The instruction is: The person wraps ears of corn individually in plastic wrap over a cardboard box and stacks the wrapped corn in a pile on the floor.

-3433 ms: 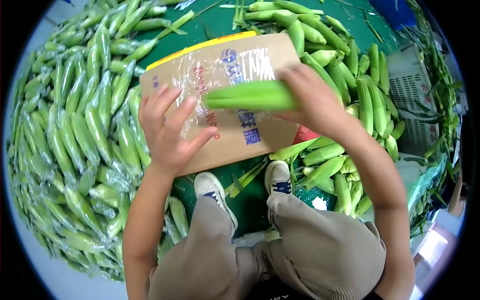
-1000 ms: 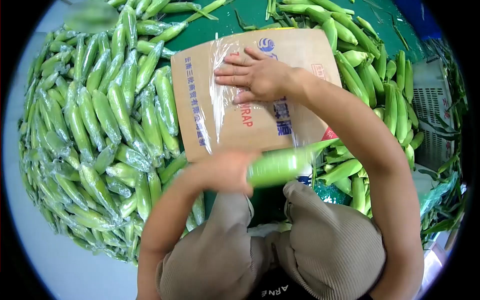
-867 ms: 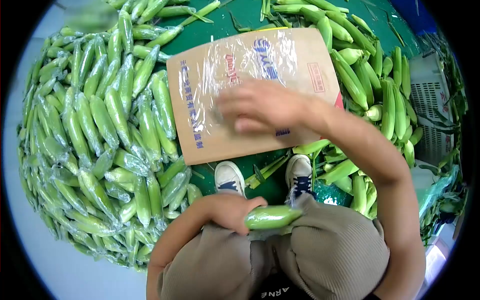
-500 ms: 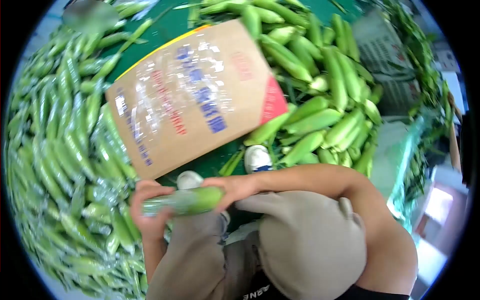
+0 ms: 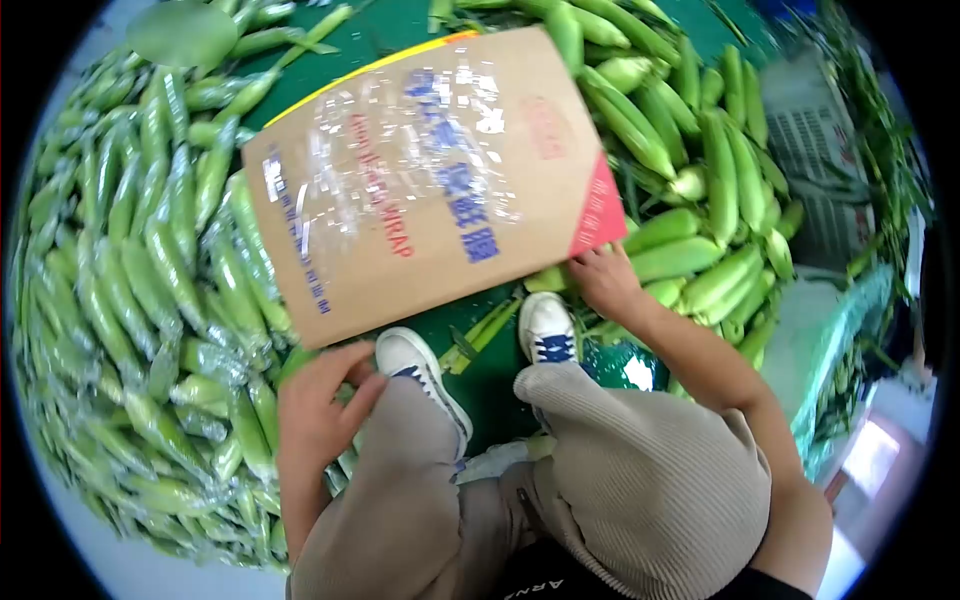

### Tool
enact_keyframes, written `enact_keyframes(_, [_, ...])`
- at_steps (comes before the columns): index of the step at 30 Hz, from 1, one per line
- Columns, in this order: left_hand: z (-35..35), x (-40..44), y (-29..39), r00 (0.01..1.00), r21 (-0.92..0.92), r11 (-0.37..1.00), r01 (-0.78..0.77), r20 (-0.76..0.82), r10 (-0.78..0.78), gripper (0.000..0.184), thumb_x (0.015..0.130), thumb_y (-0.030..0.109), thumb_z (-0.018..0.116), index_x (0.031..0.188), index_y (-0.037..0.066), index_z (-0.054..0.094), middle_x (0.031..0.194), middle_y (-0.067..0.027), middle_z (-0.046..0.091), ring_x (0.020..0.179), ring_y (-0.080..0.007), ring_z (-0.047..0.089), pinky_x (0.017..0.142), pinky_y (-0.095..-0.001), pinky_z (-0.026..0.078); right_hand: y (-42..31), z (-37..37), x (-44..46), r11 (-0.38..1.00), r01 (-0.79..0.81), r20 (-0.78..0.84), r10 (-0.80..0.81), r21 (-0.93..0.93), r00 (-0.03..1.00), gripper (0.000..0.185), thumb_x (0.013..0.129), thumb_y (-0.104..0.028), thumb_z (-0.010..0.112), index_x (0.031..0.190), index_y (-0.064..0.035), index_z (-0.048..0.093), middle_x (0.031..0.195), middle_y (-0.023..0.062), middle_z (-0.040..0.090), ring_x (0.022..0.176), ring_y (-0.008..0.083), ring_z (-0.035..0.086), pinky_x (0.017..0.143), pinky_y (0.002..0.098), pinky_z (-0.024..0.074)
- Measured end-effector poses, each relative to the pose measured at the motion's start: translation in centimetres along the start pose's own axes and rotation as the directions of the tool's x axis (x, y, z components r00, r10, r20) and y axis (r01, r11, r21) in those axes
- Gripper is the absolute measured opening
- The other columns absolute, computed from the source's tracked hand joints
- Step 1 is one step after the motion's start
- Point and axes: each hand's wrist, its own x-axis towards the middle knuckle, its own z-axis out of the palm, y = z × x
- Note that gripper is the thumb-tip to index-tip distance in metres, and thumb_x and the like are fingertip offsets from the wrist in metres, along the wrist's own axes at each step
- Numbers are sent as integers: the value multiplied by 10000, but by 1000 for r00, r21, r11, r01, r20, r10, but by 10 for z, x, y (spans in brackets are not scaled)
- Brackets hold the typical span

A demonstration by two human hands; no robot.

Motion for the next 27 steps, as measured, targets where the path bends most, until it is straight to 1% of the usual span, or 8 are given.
enact_keyframes(3, [6, 57, -10, 806, 263, 900, -346, -408, 429, 404, 866, 185, 787, 1240, 66, 690, 1132, -130, 732, 1137, -369, 667, 1018, -473, 506, 5, -8, -16, 994, 50, -58, -44, 98, 997, 518, 778, -158, 721, 1291, -162, 649, 1396, 81, 598, 1369, 315, 510, 1217, 630, 282])
enact_keyframes(7, [-6, 111, -12, 726, 384, 855, -349, -467, 506, 409, 865, 129, 765, 1258, 63, 676, 1317, -139, 660, 1230, -371, 598, 1097, -459, 447, 16, -56, -46, 753, 572, -398, -440, 327, 805, 588, 740, -284, 842, 1241, -87, 605, 1275, 169, 610, 1182, 400, 604, 1121, 740, 352])
enact_keyframes(9, [-1, 116, -24, 691, 220, 912, -346, -598, 407, 432, 869, 81, 743, 1290, 53, 651, 1346, -129, 641, 1258, -338, 581, 1119, -440, 425, -14, -113, -41, 570, 630, -531, -357, 528, 768, 599, 790, -306, 837, 1276, -62, 586, 1213, 189, 615, 1096, 418, 622, 1071, 711, 416])
enact_keyframes(12, [0, 143, -37, 475, -161, 866, -473, -875, 97, 530, 862, -33, 679, 1376, 25, 563, 1351, -110, 606, 1290, -257, 550, 1141, -407, 386, -73, -248, 25, 864, 426, -489, -258, 270, 833, 597, 801, -236, 830, 1323, -79, 586, 1166, 178, 623, 1085, 414, 611, 996, 564, 507])
enact_keyframes(15, [-13, 153, -29, 215, 311, 843, -439, -875, 434, 593, 832, 14, 729, 1398, 40, 554, 1422, -138, 559, 1307, -316, 542, 1147, -441, 397, -84, -258, 145, 870, 483, -509, -373, 98, 776, 582, 770, -229, 867, 1279, -78, 630, 1165, 154, 638, 1147, 386, 598, 973, 485, 531])
enact_keyframes(21, [-30, 195, 10, 693, 488, 758, -433, -357, 626, 799, 790, 253, 883, 1508, 168, 543, 1454, -94, 598, 1307, -346, 568, 1132, -453, 435, -76, -196, 219, 768, 543, -396, -407, 338, 823, 601, 835, -296, 853, 1341, -71, 617, 1276, 172, 628, 1250, 398, 589, 1029, 478, 520])
enact_keyframes(25, [-33, 202, 6, 815, 518, 795, -317, -280, 508, 754, 807, 268, 863, 1505, 274, 577, 1412, -63, 638, 1278, -326, 587, 1091, -449, 467, -11, -193, 110, 797, 478, -512, -254, 370, 820, 802, 765, -373, 907, 1469, -162, 585, 1226, 139, 613, 1202, 377, 603, 1007, 475, 515])
enact_keyframes(27, [-29, 202, 9, 824, 480, 820, -311, -293, 484, 726, 822, 244, 849, 1498, 295, 588, 1386, -62, 652, 1266, -328, 590, 1081, -452, 472, -12, -180, 83, 912, 348, -193, -310, 218, 931, 843, 738, -399, 913, 1494, -226, 582, 1182, 110, 612, 1155, 348, 609, 971, 455, 508])
